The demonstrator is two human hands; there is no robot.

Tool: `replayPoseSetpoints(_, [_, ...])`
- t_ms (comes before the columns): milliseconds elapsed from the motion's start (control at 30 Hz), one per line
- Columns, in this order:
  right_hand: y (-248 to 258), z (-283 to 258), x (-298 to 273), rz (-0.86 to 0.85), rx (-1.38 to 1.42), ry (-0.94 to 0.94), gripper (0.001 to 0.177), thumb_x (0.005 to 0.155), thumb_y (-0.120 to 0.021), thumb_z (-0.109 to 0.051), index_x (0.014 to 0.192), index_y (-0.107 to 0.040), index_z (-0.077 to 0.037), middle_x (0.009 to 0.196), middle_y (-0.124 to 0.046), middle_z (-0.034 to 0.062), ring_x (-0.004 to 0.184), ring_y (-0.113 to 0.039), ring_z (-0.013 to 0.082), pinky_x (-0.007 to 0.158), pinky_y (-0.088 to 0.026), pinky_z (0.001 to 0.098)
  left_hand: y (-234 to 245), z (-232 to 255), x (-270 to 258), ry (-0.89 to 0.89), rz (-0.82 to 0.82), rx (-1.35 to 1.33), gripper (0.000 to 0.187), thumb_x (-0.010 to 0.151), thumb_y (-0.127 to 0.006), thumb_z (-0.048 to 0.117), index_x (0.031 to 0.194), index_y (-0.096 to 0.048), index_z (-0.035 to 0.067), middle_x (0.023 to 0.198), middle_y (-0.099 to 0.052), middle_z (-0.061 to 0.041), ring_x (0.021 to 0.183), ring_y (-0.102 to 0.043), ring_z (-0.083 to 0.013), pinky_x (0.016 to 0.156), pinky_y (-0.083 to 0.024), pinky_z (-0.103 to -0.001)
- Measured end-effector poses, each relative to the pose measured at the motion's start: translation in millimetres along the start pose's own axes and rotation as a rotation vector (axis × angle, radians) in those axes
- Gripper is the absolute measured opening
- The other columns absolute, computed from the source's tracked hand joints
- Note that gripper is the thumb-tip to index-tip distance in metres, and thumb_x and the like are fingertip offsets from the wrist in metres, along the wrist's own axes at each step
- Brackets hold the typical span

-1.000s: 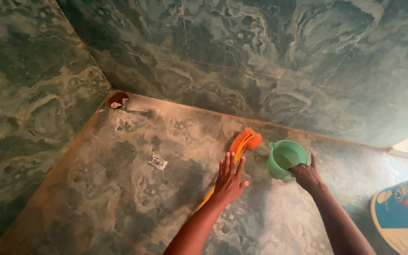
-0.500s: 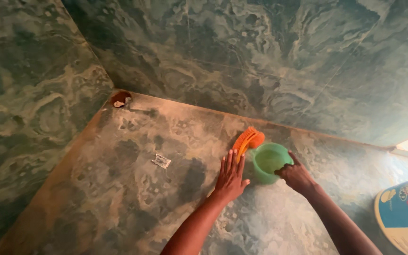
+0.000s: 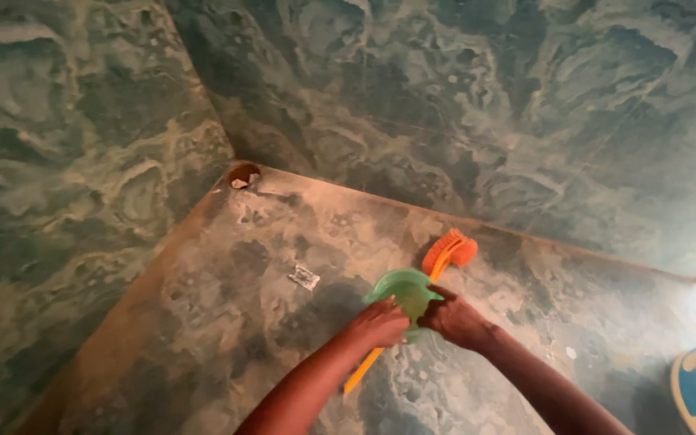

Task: The person cleans a floor drain by hand using a brush and water from a bucket, scrubbing the drain and the surrounding floor area.

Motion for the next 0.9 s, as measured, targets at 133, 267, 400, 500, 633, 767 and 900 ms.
replayPoseSetpoints(133, [22.6,-34.3,28.4,0.039,-0.042,0.103,0.032,0.088,-0.058,-0.009,0.110,-0.076,-0.022,0.097,-0.074,0.0038,0.101,-0.069,0.0222,0.124,-0.024,0.0488,-4.0,-11.8,-38.4,0.062,-0.200,0.002,0.032,0.083,-0.079,0.033,0.096,-0.076,0.003,0.102,-0.074,-0.021,0.102,-0.072,-0.0398,0.087,-0.058,-0.050])
replayPoseSetpoints(267, [37.7,-61.8,54.5,0.088,0.073,0.175,0.033,0.088,-0.059,-0.009,0.113,-0.076,-0.021,0.100,-0.074,0.0060,0.109,-0.067,0.0244,0.125,-0.023,0.0500,14.2,-17.5,-87.6,0.052,-0.096,-0.169,0.021,0.086,-0.073,0.020,0.088,-0.076,0.000,0.090,-0.072,-0.024,0.089,-0.072,-0.0429,0.077,-0.057,-0.051])
replayPoseSetpoints(400, [53.1,-92.7,78.2,0.123,0.348,0.178,0.059,0.070,-0.053,0.011,0.119,-0.075,-0.015,0.116,-0.074,0.0119,0.116,-0.064,0.0270,0.121,-0.022,0.0556,24.9,-32.9,-135.6,0.070,-0.090,-0.184,0.021,0.090,-0.072,0.020,0.088,-0.074,-0.001,0.087,-0.071,-0.026,0.088,-0.069,-0.0454,0.078,-0.054,-0.054])
replayPoseSetpoints(500, [61.7,-109.7,87.8,0.156,0.734,0.258,0.067,0.057,-0.047,0.012,0.121,-0.068,0.002,0.134,-0.063,0.0293,0.136,-0.050,0.0415,0.115,-0.038,0.0456,22.5,-30.0,-166.5,0.041,-0.119,-0.082,0.012,0.083,-0.071,0.013,0.083,-0.076,0.001,0.086,-0.071,-0.024,0.085,-0.071,-0.0423,0.076,-0.055,-0.053])
replayPoseSetpoints(633, [31.5,-104.0,118.7,0.239,0.890,0.031,0.067,0.059,-0.046,0.015,0.124,-0.064,0.007,0.132,-0.061,0.0300,0.128,-0.053,0.0434,0.109,-0.043,0.0475,22.1,-41.9,-175.9,0.059,-0.103,-0.034,0.010,0.079,-0.072,0.011,0.080,-0.075,0.001,0.083,-0.071,-0.023,0.083,-0.071,-0.0409,0.073,-0.056,-0.051])
replayPoseSetpoints(767, [-38.6,-69.9,157.6,0.229,0.958,-0.349,0.045,0.078,-0.054,0.007,0.117,-0.073,-0.006,0.122,-0.071,0.0188,0.115,-0.066,0.0381,0.101,-0.052,0.0443,6.1,-44.7,-158.2,-0.030,-0.066,0.123,0.007,0.074,-0.069,0.005,0.075,-0.076,0.004,0.081,-0.072,-0.020,0.080,-0.073,-0.0360,0.066,-0.057,-0.048])
replayPoseSetpoints(900, [-60.1,-75.7,161.6,0.451,0.831,0.116,0.031,0.065,-0.071,-0.002,0.095,-0.070,0.001,0.103,-0.071,0.0224,0.098,-0.067,0.0446,0.082,-0.056,0.0448,-21.5,-37.3,-133.2,-0.106,-0.040,0.340,0.012,0.081,-0.068,0.010,0.074,-0.077,0.011,0.077,-0.075,-0.013,0.075,-0.075,-0.0290,0.061,-0.055,-0.043])
Point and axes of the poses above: each hand's wrist, its own x-axis towards the middle knuckle, its own y-axis out of the back of the hand, z = x × y, the point moved 9 cm from there along x, towards the middle knuckle
